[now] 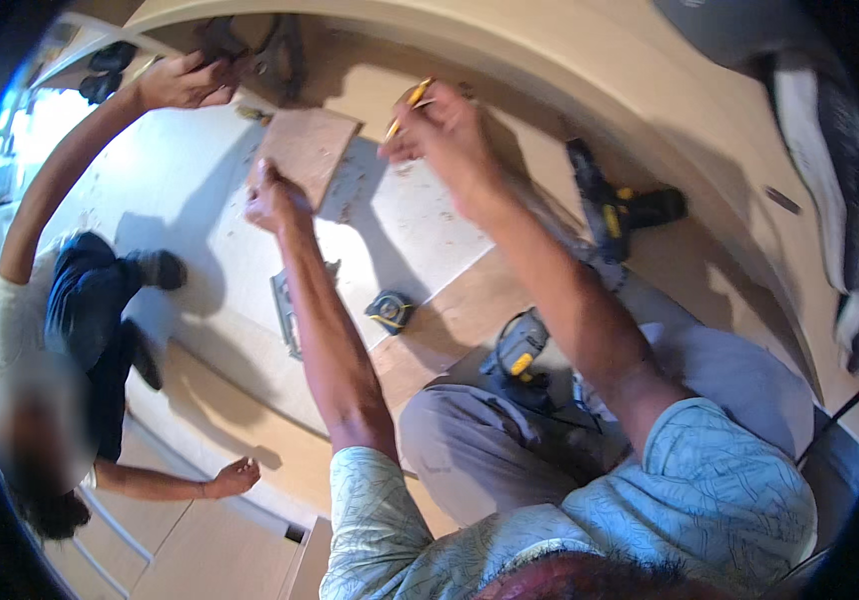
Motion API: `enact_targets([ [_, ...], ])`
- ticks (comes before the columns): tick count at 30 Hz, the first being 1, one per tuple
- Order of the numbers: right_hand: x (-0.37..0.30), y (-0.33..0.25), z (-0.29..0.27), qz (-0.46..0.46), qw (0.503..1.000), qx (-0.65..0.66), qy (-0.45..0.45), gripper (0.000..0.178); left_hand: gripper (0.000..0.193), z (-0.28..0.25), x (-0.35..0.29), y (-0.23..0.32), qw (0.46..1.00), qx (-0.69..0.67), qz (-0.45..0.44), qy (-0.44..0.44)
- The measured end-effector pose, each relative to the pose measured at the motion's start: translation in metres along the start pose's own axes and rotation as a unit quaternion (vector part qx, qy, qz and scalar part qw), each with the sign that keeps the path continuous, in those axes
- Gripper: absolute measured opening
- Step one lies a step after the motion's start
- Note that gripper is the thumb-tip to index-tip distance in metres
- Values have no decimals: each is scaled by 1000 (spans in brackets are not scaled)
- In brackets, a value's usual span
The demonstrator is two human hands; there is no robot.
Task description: The person measures and marks wooden pieces using a tape measure and pencil while seated on the floor. They align a small wooden block against a larger panel and mark cut lines, then place the block aside.
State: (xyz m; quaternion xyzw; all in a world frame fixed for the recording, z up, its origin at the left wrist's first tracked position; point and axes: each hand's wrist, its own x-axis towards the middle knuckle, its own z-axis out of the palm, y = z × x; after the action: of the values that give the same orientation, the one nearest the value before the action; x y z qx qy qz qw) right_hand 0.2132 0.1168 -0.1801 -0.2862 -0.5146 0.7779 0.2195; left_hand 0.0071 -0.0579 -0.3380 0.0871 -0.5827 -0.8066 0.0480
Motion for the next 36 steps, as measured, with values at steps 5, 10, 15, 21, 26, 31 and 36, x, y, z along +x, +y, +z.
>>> enact_targets([
  [5, 104, 54, 24, 18, 998, 48, 30, 25, 19, 17, -23, 35, 995, 48, -70, 45],
  [10, 175, 76, 54, 88, 992, -92, -20, 29, 19, 20, -30, 44, 995, 57, -73, 43],
  [15, 205, 87, 32, 113, 976, -93, -162, 33, 20, 23, -33, 48, 996, 49, -69, 32],
  [21, 203, 85, 29, -188, 894, -374, -158, 30, 22, 22, -33, 49, 993, 82, -78, 38],
  [26, 180, 59, 28, -204, 834, -494, -137, 30, 23, 20, -30, 45, 995, 65, -71, 28],
  [31, 168, 49, 42, -134, 862, -479, -95, 32, 22, 19, -32, 47, 991, 95, -90, 31],
  [36, 173, 53, 46, -190, 827, -523, -76, 31, 22, 21, -32, 47, 994, 63, -80, 28],
])
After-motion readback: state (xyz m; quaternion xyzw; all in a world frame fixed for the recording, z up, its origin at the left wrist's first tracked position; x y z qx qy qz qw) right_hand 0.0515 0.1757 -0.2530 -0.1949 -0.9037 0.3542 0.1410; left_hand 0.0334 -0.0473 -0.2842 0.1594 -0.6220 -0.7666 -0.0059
